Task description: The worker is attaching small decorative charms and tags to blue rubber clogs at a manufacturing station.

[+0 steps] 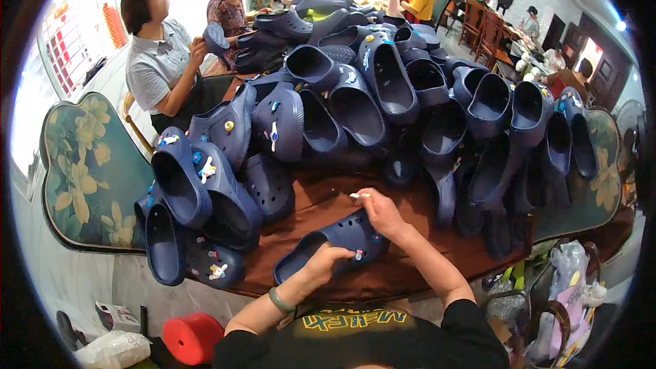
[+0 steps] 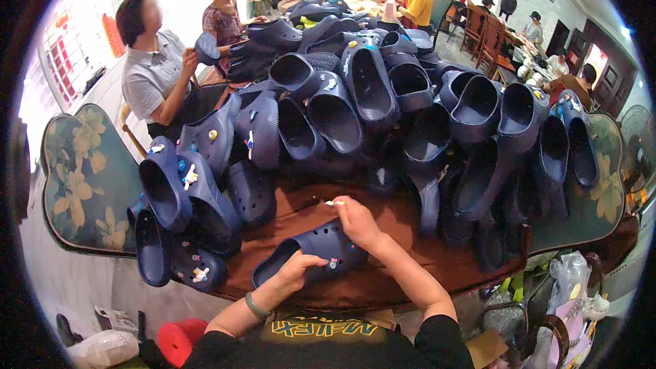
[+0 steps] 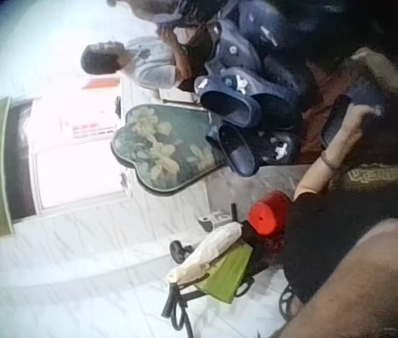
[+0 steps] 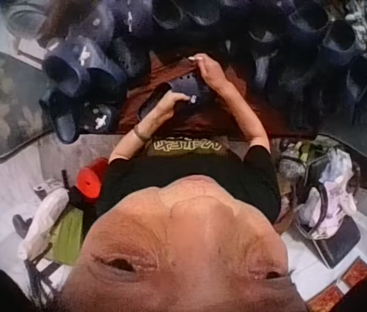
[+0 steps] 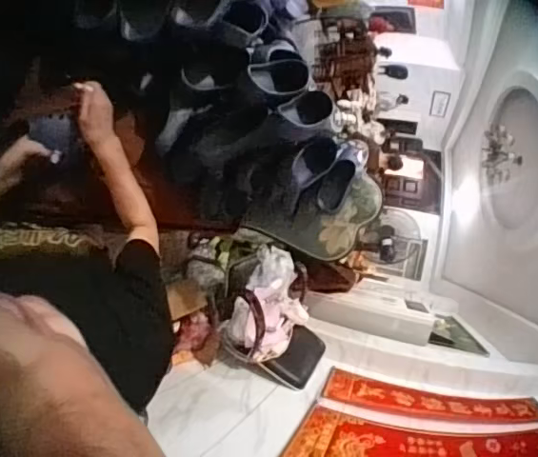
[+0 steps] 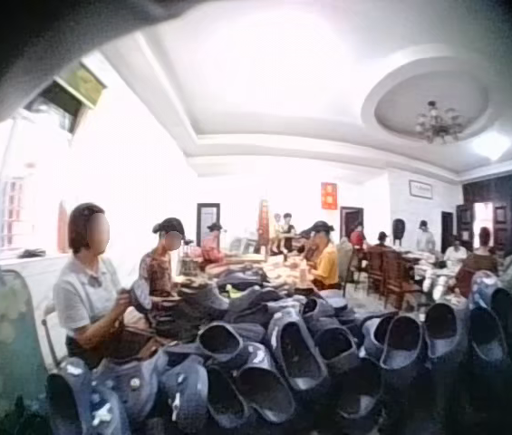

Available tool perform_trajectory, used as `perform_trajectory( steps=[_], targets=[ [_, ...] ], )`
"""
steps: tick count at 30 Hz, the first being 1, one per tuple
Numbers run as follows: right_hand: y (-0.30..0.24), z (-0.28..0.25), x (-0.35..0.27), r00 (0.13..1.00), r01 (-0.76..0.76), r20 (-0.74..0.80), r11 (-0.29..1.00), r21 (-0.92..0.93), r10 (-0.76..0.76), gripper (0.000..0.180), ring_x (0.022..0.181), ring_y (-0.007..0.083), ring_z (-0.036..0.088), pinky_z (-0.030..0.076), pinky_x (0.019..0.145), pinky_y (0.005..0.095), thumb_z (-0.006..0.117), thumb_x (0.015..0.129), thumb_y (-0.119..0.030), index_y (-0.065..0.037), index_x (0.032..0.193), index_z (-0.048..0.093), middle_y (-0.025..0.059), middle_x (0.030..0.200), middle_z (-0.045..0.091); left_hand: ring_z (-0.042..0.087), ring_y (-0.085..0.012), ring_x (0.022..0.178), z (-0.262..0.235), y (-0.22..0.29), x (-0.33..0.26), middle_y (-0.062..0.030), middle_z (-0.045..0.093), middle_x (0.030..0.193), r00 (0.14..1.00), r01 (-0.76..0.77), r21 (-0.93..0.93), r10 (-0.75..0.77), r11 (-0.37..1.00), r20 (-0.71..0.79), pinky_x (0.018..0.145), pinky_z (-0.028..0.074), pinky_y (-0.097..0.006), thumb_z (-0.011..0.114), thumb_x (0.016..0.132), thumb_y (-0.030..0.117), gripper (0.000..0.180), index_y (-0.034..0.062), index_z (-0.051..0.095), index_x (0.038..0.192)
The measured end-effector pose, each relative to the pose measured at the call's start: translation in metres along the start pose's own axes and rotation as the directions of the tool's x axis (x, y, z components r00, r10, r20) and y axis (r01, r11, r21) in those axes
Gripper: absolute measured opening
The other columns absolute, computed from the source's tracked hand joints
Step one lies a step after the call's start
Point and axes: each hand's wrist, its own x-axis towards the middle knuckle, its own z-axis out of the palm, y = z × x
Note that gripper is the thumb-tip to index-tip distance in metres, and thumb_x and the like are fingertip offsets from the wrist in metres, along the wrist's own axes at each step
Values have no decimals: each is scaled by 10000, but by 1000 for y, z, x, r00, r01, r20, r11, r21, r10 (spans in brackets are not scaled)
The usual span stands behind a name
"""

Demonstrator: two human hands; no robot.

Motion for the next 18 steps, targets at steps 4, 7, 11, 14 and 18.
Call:
perform_trajectory(
  steps=[4,7,11,14,18],
  targets=[
    [21,-29,-11,963,42,-254,980,-195,-91,175,953,336,568,451,830,391,515,935,-129,-21,1058,577,169,1012,599,638,-212,959,2,6,-3,-111,648,1063,999,5,-66,-1,998,49,890,504,-339,597,747,-44,372,-16,580,1118],
    [36,-38,-32,976,-37,-218,982,-186,-4,228,962,340,554,441,840,402,596,876,-123,-22,1079,575,158,1017,593,644,-228,962,-4,12,-9,-125,638,1099,998,-1,-33,-1,999,-67,887,512,-354,578,757,-54,384,-37,556,1140],
    [17,-40,-41,994,44,-90,984,-173,-61,435,1173,352,461,387,978,409,675,821,-199,-40,1202,538,179,1245,487,620,-226,997,-15,25,-17,-114,639,1084,997,-41,-17,40,999,-66,917,487,-366,573,792,12,333,-16,570,1124],
    [10,-42,-27,993,91,84,994,-66,-85,584,1325,354,327,305,1083,409,704,798,-273,-69,1301,488,194,1407,343,622,-236,989,-17,29,-12,-114,636,1081,981,86,-338,-139,937,-136,922,486,-387,595,812,73,328,-4,567,1129],
    [10,-38,0,811,143,565,988,64,-154,547,1351,326,292,257,1100,402,671,822,-293,-145,1320,500,151,1452,295,619,-266,992,-20,21,-2,-126,627,1095,979,44,-374,-114,926,-168,936,478,-414,610,825,163,365,4,546,1148]
  ],
)
